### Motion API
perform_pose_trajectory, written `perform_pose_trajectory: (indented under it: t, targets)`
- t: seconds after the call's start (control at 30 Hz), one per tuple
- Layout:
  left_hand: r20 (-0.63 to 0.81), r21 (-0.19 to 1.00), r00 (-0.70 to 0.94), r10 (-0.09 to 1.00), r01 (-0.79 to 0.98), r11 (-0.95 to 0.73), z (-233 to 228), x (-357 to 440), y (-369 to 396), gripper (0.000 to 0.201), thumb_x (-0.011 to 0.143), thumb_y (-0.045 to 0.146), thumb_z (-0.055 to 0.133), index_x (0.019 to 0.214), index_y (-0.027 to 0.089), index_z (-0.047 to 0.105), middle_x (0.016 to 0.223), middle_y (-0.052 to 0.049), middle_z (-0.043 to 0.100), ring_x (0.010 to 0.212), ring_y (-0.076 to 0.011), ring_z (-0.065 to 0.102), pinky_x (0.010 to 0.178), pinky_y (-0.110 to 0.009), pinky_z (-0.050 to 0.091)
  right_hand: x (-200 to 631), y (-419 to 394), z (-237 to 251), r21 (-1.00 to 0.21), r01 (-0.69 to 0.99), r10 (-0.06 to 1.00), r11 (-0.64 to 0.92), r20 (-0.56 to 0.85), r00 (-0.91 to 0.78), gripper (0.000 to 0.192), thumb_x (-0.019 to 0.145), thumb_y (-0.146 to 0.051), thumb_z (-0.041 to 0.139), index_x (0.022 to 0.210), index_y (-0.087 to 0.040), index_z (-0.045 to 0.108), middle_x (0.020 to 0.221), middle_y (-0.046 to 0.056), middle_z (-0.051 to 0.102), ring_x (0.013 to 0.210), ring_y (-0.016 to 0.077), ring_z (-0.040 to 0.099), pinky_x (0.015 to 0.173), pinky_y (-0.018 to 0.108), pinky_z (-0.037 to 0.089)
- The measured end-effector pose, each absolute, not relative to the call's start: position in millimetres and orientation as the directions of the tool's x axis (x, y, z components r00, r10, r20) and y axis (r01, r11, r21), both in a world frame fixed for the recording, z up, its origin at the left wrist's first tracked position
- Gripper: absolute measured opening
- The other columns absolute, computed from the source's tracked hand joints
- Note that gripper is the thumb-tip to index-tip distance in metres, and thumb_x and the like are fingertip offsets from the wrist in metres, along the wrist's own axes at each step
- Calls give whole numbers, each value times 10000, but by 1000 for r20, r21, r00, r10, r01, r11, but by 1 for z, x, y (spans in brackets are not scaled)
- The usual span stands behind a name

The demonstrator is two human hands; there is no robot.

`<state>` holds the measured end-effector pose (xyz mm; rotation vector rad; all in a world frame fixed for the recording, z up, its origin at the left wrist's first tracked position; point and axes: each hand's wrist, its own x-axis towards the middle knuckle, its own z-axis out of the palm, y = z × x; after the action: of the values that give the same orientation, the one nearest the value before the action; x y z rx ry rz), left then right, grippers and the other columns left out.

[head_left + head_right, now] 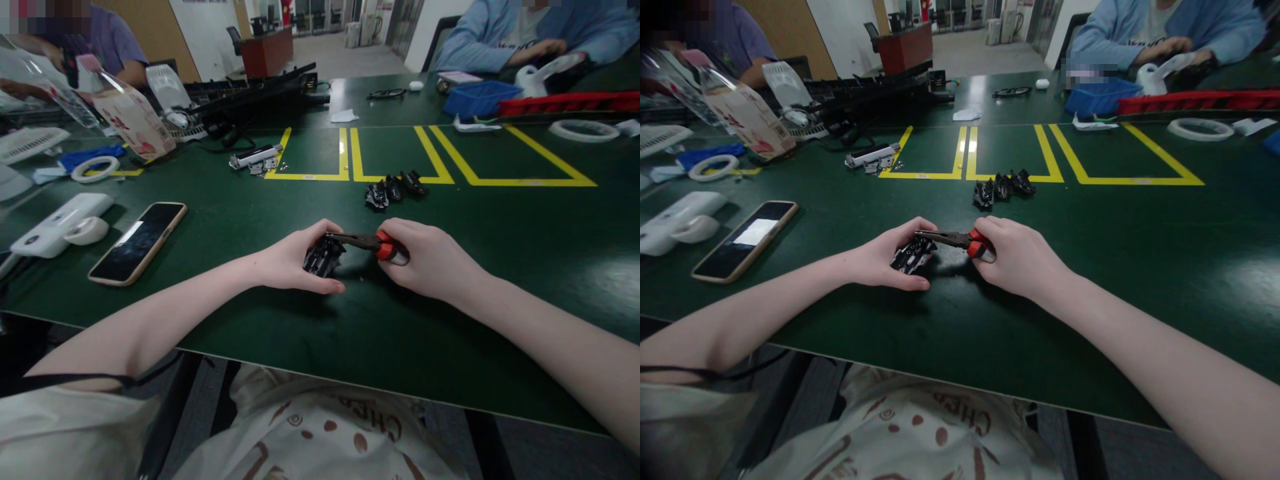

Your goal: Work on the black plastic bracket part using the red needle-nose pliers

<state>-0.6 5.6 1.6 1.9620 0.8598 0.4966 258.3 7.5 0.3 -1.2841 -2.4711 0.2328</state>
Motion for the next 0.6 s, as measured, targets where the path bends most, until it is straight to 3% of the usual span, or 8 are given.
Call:
perform_pose_trajectory:
  t: [0.6]
  targets:
    - [-8,850,702,712,379,-364,4,-3,7,671,739,487,838,1227,218,464,1133,-59,591,1022,-259,580,855,-388,471,260,6,5,-301,781,837,547,201,-509,221,756,-355,542,907,-201,591,884,77,636,750,225,559,648,352,412]
